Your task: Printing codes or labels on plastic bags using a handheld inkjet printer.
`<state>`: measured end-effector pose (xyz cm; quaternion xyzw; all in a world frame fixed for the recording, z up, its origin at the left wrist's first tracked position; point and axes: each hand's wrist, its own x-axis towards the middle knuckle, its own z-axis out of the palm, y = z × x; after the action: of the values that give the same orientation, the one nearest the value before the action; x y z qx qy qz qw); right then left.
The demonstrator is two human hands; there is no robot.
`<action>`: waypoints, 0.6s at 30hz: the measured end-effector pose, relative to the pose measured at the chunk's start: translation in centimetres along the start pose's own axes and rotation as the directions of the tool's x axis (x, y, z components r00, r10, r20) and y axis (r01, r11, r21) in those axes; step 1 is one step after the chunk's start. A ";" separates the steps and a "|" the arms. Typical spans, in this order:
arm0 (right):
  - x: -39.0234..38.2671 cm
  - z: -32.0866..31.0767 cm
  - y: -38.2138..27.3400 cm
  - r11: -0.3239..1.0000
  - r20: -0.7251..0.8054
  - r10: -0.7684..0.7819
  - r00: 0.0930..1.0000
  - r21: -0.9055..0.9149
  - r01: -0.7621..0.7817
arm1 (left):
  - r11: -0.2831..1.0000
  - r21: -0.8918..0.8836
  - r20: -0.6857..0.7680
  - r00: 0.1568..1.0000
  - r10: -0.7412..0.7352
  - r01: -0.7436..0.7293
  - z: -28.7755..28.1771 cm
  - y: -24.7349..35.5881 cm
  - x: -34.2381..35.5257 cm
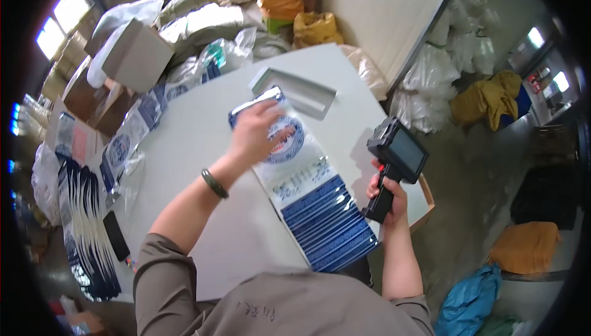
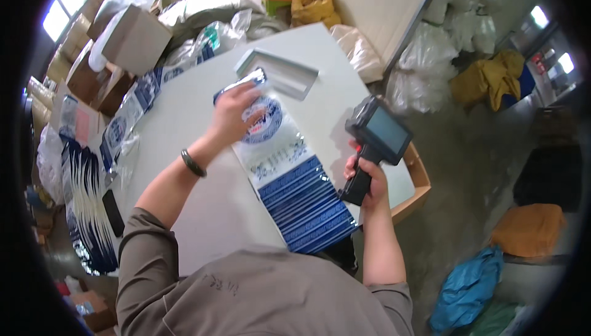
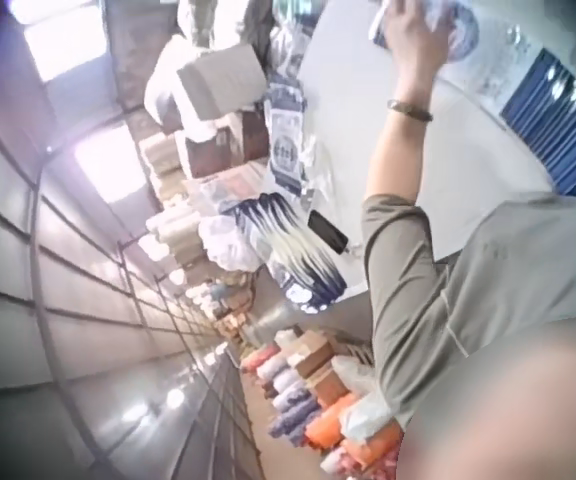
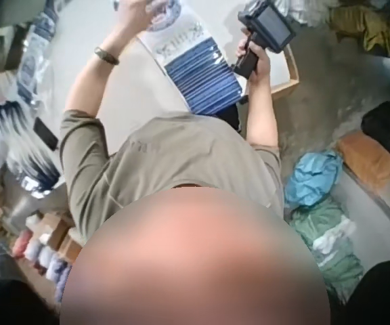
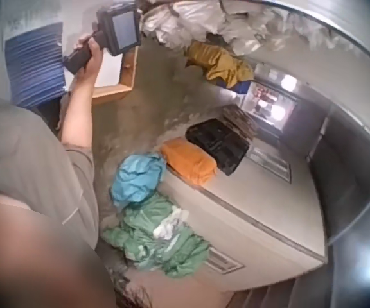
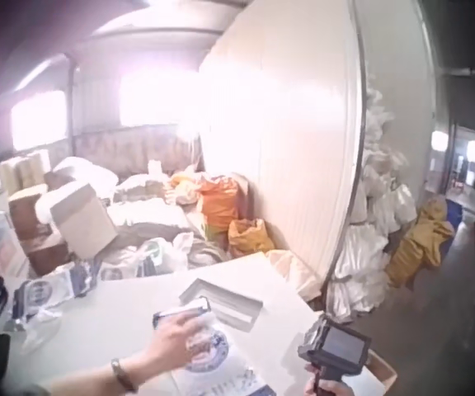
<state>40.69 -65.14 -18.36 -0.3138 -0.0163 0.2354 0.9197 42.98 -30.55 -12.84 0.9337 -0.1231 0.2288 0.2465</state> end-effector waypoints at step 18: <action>-1.0 -0.4 -0.4 0.993 -0.152 0.109 0.982 0.066 -0.100 | 0.918 0.178 -0.466 0.852 -0.238 0.353 -7.8 -18.4 12.9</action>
<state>40.04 -66.09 -18.29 -0.3045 0.0786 0.2586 0.9133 57.55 -12.46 -7.97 0.8902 0.1120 0.4046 0.1769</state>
